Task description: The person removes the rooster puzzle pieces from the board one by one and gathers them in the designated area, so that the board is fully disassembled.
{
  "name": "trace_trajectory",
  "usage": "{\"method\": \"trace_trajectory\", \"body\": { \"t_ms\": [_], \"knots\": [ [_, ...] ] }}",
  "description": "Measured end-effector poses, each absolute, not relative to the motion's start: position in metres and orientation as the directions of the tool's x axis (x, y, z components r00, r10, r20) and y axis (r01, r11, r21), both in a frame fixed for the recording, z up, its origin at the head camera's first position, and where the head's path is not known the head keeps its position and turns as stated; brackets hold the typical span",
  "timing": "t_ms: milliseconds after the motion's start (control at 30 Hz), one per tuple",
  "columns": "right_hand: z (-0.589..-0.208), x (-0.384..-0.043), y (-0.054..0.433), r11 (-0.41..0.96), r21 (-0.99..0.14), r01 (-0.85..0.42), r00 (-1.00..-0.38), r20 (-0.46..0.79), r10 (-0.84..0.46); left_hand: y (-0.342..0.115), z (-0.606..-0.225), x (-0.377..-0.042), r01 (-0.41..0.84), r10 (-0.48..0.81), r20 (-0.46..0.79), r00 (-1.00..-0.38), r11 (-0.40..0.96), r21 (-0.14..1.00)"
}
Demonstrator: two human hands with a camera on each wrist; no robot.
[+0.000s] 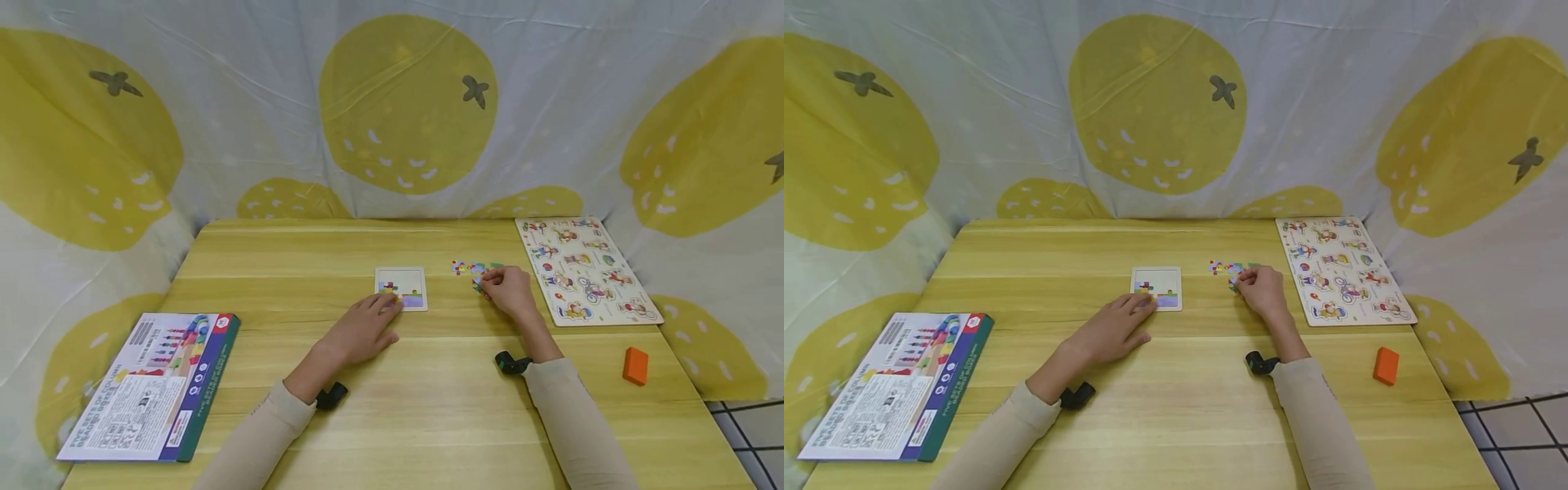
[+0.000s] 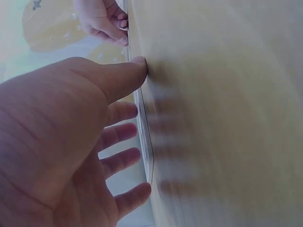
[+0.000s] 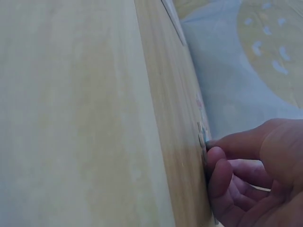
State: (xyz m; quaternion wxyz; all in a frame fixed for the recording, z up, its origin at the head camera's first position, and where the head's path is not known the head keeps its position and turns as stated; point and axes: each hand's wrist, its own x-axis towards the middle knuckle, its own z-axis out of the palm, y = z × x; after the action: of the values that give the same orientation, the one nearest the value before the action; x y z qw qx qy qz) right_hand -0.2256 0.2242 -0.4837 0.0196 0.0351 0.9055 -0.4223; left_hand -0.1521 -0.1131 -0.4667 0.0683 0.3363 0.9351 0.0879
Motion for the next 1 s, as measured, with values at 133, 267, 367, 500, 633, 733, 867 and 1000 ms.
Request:
{"method": "trace_trajectory", "body": {
  "t_ms": [133,267,367,500,633,733,867,1000],
  "knots": [
    [-0.484,-0.224,0.226,0.626,-0.777,0.058,-0.998,-0.044,0.038,-0.113,-0.464,-0.147,0.624,0.648,-0.075,-0.758,0.754,0.205],
    [-0.484,-0.224,0.227,0.611,-0.791,0.028,-1.000,-0.015,0.027,-0.114,-0.463,-0.143,0.625,0.655,-0.097,-0.750,0.748,0.224],
    [-0.483,-0.224,0.224,0.599,-0.801,-0.007,-1.000,0.009,0.001,-0.114,-0.464,-0.141,0.624,0.660,-0.117,-0.742,0.744,0.239],
    [-0.481,-0.224,0.212,0.602,-0.796,-0.070,-0.997,0.040,-0.064,-0.115,-0.466,-0.140,0.609,0.648,-0.123,-0.752,0.754,0.246],
    [-0.483,-0.224,0.195,0.592,-0.797,-0.120,-0.990,0.053,-0.130,-0.119,-0.466,-0.138,0.593,0.625,-0.121,-0.772,0.775,0.218],
    [-0.484,-0.225,0.181,0.570,-0.808,-0.149,-0.983,0.057,-0.176,-0.122,-0.466,-0.138,0.586,0.616,-0.122,-0.778,0.782,0.213],
    [-0.485,-0.226,0.161,0.534,-0.826,-0.181,-0.969,0.056,-0.242,-0.122,-0.464,-0.138,0.585,0.619,-0.120,-0.776,0.778,0.229],
    [-0.486,-0.229,0.141,0.508,-0.835,-0.212,-0.953,0.061,-0.297,-0.121,-0.464,-0.138,0.591,0.625,-0.117,-0.772,0.773,0.230]
  ]
}}
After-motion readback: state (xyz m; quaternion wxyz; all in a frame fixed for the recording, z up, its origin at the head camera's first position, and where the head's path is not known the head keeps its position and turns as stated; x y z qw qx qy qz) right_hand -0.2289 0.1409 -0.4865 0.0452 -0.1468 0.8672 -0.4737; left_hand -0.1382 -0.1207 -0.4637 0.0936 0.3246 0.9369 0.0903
